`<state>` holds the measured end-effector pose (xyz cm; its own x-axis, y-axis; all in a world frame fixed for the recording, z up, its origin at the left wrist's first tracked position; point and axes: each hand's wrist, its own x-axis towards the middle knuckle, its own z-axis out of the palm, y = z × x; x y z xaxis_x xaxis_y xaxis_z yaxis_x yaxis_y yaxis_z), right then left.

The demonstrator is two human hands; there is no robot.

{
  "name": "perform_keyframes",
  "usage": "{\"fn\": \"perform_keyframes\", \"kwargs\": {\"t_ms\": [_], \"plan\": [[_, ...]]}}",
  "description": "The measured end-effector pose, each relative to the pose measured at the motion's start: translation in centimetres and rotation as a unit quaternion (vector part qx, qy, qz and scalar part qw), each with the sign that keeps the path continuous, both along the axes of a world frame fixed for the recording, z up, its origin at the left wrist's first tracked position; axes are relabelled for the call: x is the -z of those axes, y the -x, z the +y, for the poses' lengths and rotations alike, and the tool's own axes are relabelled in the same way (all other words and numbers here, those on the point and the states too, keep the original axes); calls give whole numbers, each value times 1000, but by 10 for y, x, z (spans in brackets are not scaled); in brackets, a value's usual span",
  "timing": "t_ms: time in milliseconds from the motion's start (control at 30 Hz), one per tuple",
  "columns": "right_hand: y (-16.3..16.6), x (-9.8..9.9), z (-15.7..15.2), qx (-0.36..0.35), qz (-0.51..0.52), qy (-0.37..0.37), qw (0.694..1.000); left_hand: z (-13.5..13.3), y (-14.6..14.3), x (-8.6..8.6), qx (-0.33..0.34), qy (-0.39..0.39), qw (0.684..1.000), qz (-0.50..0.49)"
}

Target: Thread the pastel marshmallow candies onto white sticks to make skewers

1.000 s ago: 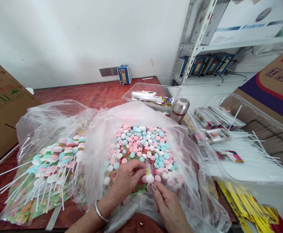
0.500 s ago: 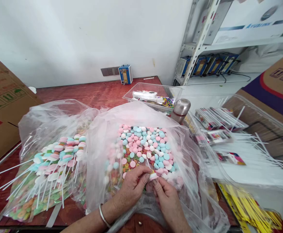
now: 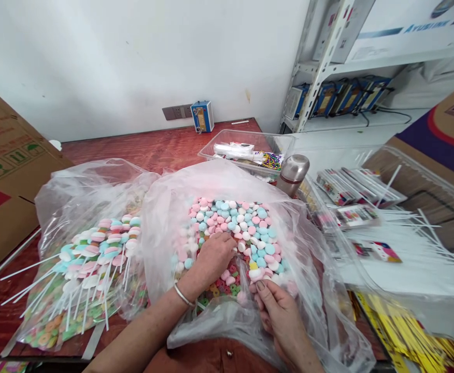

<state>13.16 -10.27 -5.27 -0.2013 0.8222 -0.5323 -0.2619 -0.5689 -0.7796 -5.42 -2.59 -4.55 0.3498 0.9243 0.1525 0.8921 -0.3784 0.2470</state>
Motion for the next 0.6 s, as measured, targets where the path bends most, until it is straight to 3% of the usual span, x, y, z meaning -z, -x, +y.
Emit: {"fn": "perform_keyframes", "kwargs": {"t_ms": [100, 333, 600], "plan": [[-2, 0, 0, 1, 4, -1, 1000, -2, -2, -2, -25, 4, 1000, -5], [-3, 3, 3, -11, -9, 7, 1000, -4, -11, -5, -115, -17, 978, -175], [-5, 6, 2, -2, -1, 9, 1000, -8, -29, 2, -59, 11, 988, -141]]}}
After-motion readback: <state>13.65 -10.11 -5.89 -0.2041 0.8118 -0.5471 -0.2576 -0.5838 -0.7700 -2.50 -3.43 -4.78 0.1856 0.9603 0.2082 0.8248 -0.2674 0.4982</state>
